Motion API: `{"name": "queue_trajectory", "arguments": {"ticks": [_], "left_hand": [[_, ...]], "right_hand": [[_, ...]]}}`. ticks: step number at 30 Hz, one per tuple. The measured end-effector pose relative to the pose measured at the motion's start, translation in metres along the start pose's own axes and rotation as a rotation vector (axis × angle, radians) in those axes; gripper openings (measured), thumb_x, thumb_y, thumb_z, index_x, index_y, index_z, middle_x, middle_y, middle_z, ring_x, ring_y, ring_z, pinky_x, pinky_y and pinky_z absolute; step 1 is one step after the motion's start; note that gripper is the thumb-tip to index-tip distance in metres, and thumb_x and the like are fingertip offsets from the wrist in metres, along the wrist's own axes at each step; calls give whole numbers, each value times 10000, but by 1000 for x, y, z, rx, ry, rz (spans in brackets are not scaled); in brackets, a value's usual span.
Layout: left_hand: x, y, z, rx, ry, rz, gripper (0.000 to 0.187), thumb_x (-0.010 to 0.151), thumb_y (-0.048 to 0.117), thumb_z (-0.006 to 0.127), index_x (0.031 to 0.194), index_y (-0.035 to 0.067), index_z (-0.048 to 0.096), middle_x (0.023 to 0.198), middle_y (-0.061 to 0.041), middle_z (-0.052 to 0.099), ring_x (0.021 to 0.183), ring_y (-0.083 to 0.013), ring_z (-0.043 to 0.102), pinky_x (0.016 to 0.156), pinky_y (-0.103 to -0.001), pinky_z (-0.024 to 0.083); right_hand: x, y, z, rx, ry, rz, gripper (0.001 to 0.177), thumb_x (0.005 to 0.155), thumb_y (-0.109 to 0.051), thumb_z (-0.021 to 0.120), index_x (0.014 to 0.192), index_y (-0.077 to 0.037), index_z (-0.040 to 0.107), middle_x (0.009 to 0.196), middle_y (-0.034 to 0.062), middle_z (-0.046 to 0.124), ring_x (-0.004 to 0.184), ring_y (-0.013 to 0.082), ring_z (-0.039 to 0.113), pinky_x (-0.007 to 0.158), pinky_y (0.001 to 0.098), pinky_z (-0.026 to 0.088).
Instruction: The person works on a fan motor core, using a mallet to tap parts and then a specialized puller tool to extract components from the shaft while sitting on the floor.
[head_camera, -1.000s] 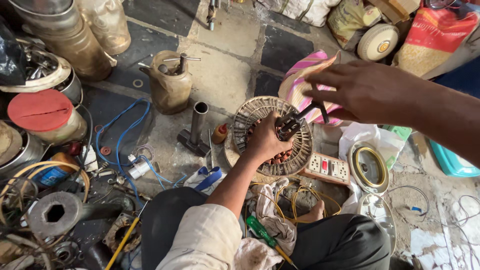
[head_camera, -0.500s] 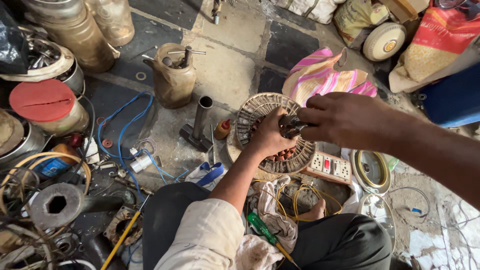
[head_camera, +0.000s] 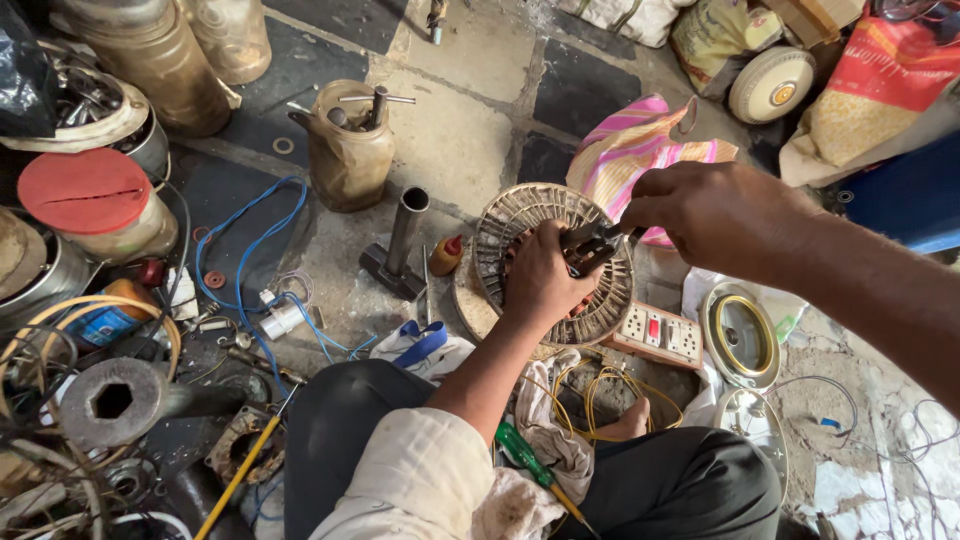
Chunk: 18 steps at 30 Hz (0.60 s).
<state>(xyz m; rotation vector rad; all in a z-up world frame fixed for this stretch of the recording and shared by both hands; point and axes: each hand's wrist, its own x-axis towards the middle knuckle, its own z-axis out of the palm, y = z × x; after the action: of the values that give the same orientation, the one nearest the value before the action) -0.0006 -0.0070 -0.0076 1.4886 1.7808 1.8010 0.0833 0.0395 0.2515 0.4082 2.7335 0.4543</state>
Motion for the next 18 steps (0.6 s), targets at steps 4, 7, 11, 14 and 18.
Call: {"name": "queue_trajectory", "arguments": {"ticks": [4, 7, 11, 14, 18], "left_hand": [[-2, -7, 6, 17, -36, -2, 579, 800, 306, 848, 1145, 25, 477, 997, -164, 626, 910, -307, 697, 788, -428, 598], [-3, -11, 10, 23, -82, -35, 599, 836, 329, 833, 1182, 5, 467, 1007, -168, 618, 906, -285, 706, 788, -390, 619], [-6, -9, 9, 40, -40, -12, 619, 818, 330, 834, 1191, -9, 475, 1016, -183, 620, 905, -305, 707, 779, -397, 617], [-6, -6, 4, 33, 15, 13, 617, 780, 325, 847, 1169, 2, 494, 990, -180, 633, 895, -336, 702, 772, -437, 599], [-6, -2, -1, 1, -25, -55, 533, 842, 340, 845, 1124, 35, 511, 965, -161, 650, 885, -343, 697, 761, -466, 579]], "right_hand": [[-4, 3, -8, -24, 149, -131, 310, 860, -256, 672, 1163, -220, 728, 1111, 35, 713, 1002, 253, 707, 813, 406, 597], [-4, -4, -16, -16, 47, -39, 319, 912, -374, 641, 1187, -234, 723, 988, 44, 716, 923, 251, 713, 765, 425, 602], [6, -17, -27, 36, -27, 160, 331, 919, -445, 632, 1161, -258, 759, 844, 58, 736, 769, 285, 720, 685, 452, 589], [19, -22, -26, 175, -119, 373, 353, 953, -472, 585, 1151, -227, 744, 710, 65, 764, 680, 292, 740, 692, 446, 591], [31, -11, -15, 674, -181, 770, 377, 1007, -432, 575, 1148, -112, 719, 695, 139, 749, 643, 299, 768, 664, 460, 639]]}}
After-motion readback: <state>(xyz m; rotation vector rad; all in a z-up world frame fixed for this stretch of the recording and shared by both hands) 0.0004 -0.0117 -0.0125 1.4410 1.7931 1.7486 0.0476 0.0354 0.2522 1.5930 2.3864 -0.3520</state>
